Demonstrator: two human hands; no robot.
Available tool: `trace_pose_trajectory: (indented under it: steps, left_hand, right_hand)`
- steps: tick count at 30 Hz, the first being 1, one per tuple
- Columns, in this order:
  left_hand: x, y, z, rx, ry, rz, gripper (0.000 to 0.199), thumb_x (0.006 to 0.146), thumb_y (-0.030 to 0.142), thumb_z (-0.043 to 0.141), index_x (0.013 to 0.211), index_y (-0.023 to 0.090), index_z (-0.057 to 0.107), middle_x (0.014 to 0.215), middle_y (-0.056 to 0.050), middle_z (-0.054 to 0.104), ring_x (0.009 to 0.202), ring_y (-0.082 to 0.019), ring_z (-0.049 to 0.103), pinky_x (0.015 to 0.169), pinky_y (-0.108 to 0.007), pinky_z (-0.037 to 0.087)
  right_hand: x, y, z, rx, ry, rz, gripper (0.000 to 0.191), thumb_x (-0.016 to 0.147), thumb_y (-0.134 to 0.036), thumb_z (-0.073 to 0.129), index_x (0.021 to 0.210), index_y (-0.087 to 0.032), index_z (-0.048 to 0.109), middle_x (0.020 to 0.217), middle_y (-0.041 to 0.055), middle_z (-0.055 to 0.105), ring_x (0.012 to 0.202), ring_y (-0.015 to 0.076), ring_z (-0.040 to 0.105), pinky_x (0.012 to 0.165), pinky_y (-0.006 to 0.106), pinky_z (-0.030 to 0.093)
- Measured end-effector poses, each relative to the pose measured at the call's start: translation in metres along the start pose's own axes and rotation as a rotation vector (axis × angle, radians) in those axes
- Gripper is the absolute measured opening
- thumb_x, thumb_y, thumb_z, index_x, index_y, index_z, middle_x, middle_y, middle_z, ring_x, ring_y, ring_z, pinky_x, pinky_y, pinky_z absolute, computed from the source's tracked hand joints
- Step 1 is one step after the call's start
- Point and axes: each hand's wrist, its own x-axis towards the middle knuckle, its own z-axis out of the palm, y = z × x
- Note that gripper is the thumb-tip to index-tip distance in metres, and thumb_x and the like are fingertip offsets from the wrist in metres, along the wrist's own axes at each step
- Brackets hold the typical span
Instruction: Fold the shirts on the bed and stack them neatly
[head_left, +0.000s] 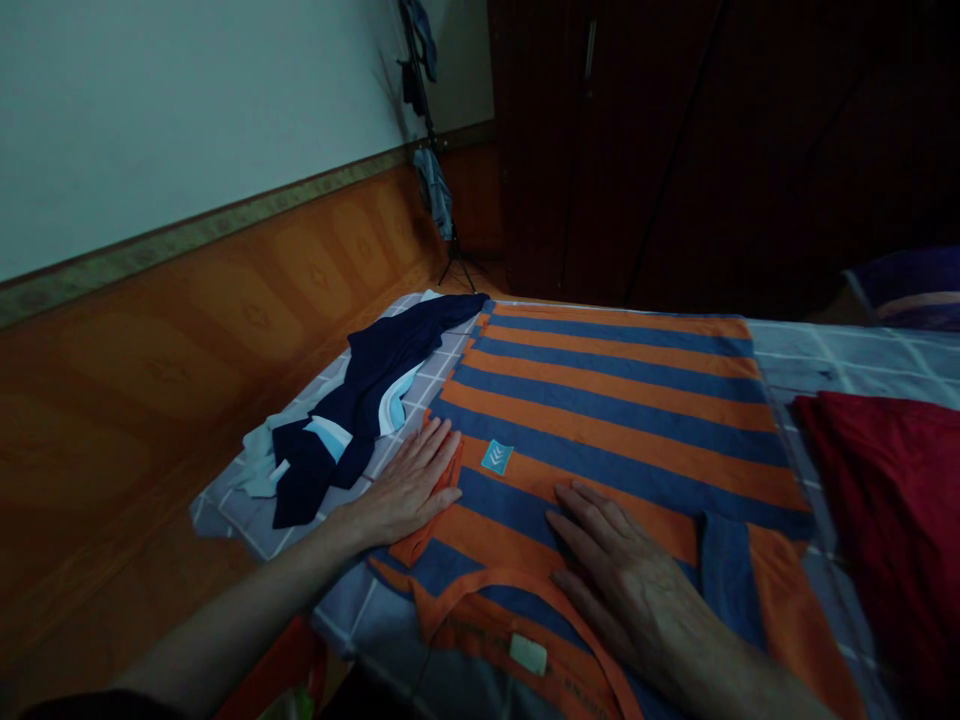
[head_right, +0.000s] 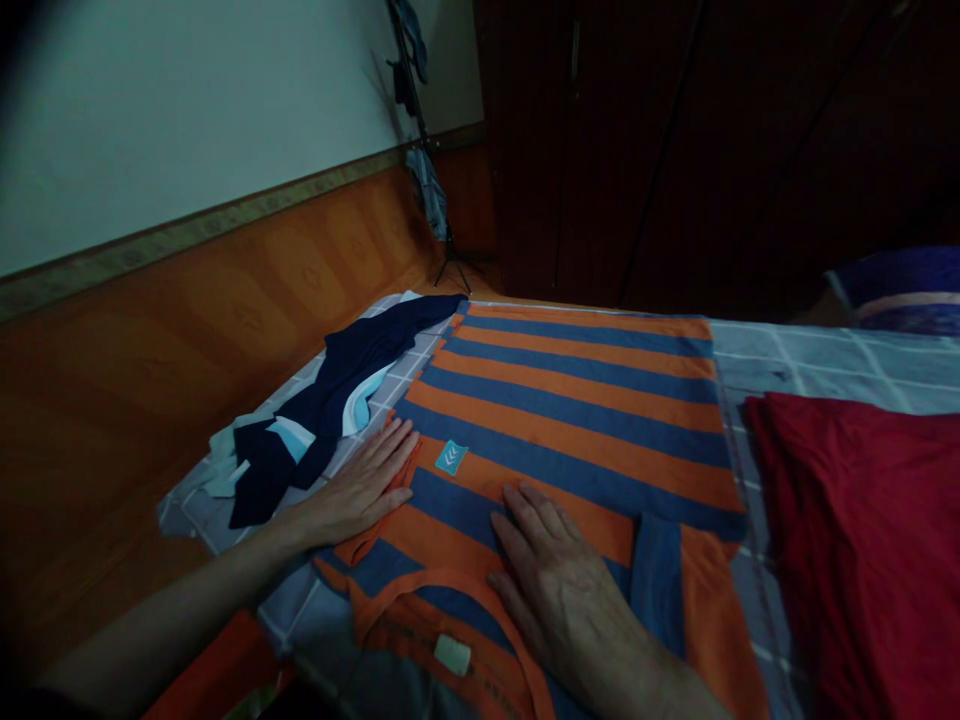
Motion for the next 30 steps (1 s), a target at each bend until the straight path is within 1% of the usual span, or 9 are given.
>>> trace_pose_trajectory:
  steps: [6,9,12,14,16,18,21,25,30]
  left_hand:
    - [-0.012,0.004,0.004,0.012,0.074,0.061,0.069,0.095,0.051,0.034,0.15,0.02,0.006,0.157,-0.011,0.008,0.144,-0.027,0.005,0.115,-0.05,0.012]
    - [-0.012,0.005,0.009,0.001,0.033,0.079,0.067,0.094,0.052,0.036,0.149,0.02,0.016,0.156,-0.012,0.013,0.143,-0.029,0.011,0.114,-0.051,0.015]
    - [-0.019,0.009,0.007,-0.067,0.113,0.108,0.065,0.094,0.047,0.042,0.147,0.016,0.022,0.154,-0.016,0.02,0.141,-0.03,0.018,0.113,-0.053,0.019]
    - [-0.031,0.016,0.002,-0.144,0.203,0.182,0.054,0.093,0.041,0.047,0.14,0.017,0.036,0.146,-0.016,0.036,0.137,-0.029,0.028,0.11,-0.053,0.027]
    - [-0.049,0.024,-0.004,-0.222,0.261,0.294,0.034,0.091,0.034,0.051,0.121,0.02,0.055,0.128,-0.012,0.054,0.127,-0.026,0.043,0.103,-0.048,0.039]
    - [-0.067,0.032,-0.009,-0.252,0.23,0.395,0.016,0.088,0.03,0.056,0.1,0.022,0.062,0.108,-0.008,0.062,0.113,-0.023,0.053,0.093,-0.04,0.047]
    - [-0.086,0.038,-0.01,-0.188,0.124,0.438,0.009,0.086,0.026,0.057,0.093,0.023,0.063,0.103,-0.005,0.064,0.102,-0.02,0.058,0.087,-0.034,0.05]
    - [-0.088,0.037,0.0,-0.056,0.188,0.446,0.017,0.089,0.021,0.052,0.103,0.024,0.06,0.106,-0.005,0.065,0.1,-0.019,0.06,0.086,-0.033,0.051]
    - [-0.076,0.041,0.005,-0.011,0.243,0.515,0.025,0.088,0.013,0.047,0.108,0.023,0.059,0.103,-0.006,0.067,0.091,-0.019,0.062,0.08,-0.034,0.053]
  right_hand:
    - [0.004,0.024,-0.035,-0.06,0.154,0.119,0.039,0.093,-0.038,0.043,0.125,-0.018,0.055,0.139,0.0139,0.045,0.127,0.0313,0.041,0.098,0.052,0.044]
    - [0.001,0.048,-0.033,-0.155,0.176,0.207,0.048,0.095,-0.046,0.037,0.122,-0.012,0.055,0.135,0.0189,0.045,0.127,0.0349,0.039,0.099,0.055,0.041]
    - [-0.003,0.063,-0.02,-0.234,0.128,0.249,0.057,0.094,-0.052,0.034,0.124,-0.007,0.052,0.133,0.0228,0.046,0.128,0.0382,0.037,0.099,0.057,0.039]
    - [-0.005,0.064,-0.015,-0.237,0.093,0.258,0.056,0.094,-0.051,0.036,0.126,-0.007,0.051,0.134,0.0219,0.045,0.129,0.0376,0.036,0.1,0.056,0.039]
    - [-0.005,0.062,-0.013,-0.216,0.086,0.257,0.053,0.094,-0.05,0.038,0.126,-0.009,0.051,0.134,0.02,0.045,0.129,0.0362,0.036,0.101,0.055,0.038]
    - [-0.004,0.06,-0.014,-0.192,0.091,0.249,0.05,0.094,-0.048,0.039,0.126,-0.011,0.051,0.134,0.0182,0.046,0.129,0.0349,0.036,0.102,0.054,0.037]
    - [-0.003,0.06,-0.014,-0.169,0.082,0.237,0.047,0.094,-0.046,0.042,0.126,-0.013,0.051,0.134,0.017,0.046,0.128,0.0343,0.037,0.102,0.054,0.038]
    - [0.0,0.044,-0.024,-0.139,0.077,0.207,0.042,0.093,-0.041,0.044,0.124,-0.013,0.054,0.133,0.0179,0.047,0.126,0.033,0.04,0.099,0.052,0.041]
    - [0.003,-0.026,-0.049,0.003,-0.103,0.011,0.034,0.089,-0.037,0.05,0.117,-0.019,0.058,0.138,0.0129,0.044,0.129,0.0309,0.038,0.098,0.049,0.044]
